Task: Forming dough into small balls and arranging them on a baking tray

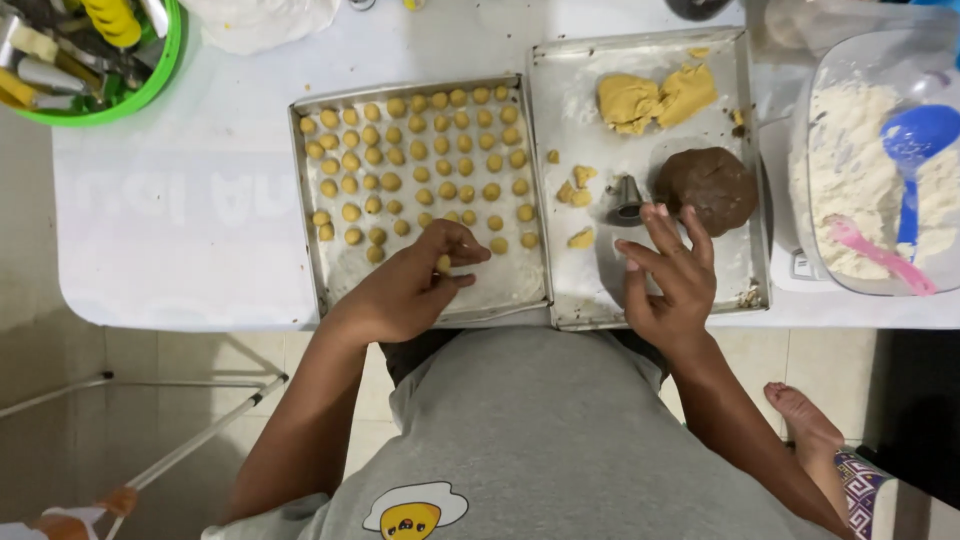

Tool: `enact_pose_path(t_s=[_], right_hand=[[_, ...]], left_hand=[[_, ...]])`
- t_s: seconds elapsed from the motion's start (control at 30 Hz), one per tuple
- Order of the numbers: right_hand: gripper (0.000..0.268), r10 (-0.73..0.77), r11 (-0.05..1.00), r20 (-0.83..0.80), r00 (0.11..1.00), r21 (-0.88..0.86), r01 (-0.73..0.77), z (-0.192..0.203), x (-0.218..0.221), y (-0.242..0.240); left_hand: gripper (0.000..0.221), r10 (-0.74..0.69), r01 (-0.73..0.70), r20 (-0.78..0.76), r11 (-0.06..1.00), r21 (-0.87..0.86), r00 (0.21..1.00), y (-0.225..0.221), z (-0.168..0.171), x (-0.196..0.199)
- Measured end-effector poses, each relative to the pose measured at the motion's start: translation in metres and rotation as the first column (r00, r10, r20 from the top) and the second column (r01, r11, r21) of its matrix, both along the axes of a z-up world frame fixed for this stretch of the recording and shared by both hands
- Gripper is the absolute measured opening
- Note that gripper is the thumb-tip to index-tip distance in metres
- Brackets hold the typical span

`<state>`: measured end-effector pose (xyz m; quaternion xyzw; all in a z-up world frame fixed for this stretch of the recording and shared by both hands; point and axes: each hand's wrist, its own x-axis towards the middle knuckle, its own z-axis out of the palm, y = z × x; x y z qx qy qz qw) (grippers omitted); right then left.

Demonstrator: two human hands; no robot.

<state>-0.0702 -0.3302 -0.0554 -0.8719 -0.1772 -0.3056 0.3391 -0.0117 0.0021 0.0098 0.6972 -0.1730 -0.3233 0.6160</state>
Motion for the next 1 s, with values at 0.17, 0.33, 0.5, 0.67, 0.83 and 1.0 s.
enact_pose_path(t_s=[0.17, 0.33, 0.5, 0.67, 0.83, 1.0], right_hand=[[0.031, 0.011, 1.0, 0.024, 1.0, -0.014, -0.011, -0.003, 0.001, 0.001], [0.032, -0.008, 1.0, 0.018, 1.0, -0.012, 0.008, -0.001, 0.001, 0.004], [0.031, -0.021, 1.0, 0.0, 1.0, -0.001, 0.021, 0.0, 0.001, 0.003], [0.03, -0.041, 0.999, -0.007, 0.999, 0.0, 0.041, -0.001, 0.004, 0.002], [0.031, -0.036, 0.999, -0.032, 0.999, 0.003, 0.036, 0.0, 0.004, 0.002], [0.036, -0.009, 1.0, -0.055, 0.998, 0.023, 0.01, 0.003, 0.006, 0.001]], left_hand=[[0.021, -0.209, 0.114, 0.155, 0.875, 0.47, 0.966, -0.01, 0.017, 0.007], [0.031, -0.239, -0.098, 0.443, 0.784, 0.614, 0.864, -0.018, -0.005, 0.009], [0.032, -0.191, -0.103, 0.452, 0.829, 0.55, 0.872, -0.016, -0.009, 0.013], [0.029, -0.13, -0.141, 0.431, 0.829, 0.542, 0.893, -0.017, 0.0, 0.016], [0.027, -0.04, -0.18, 0.404, 0.852, 0.491, 0.914, -0.013, -0.021, 0.013], [0.014, -0.073, -0.288, 0.635, 0.847, 0.446, 0.769, -0.017, -0.034, 0.009]])
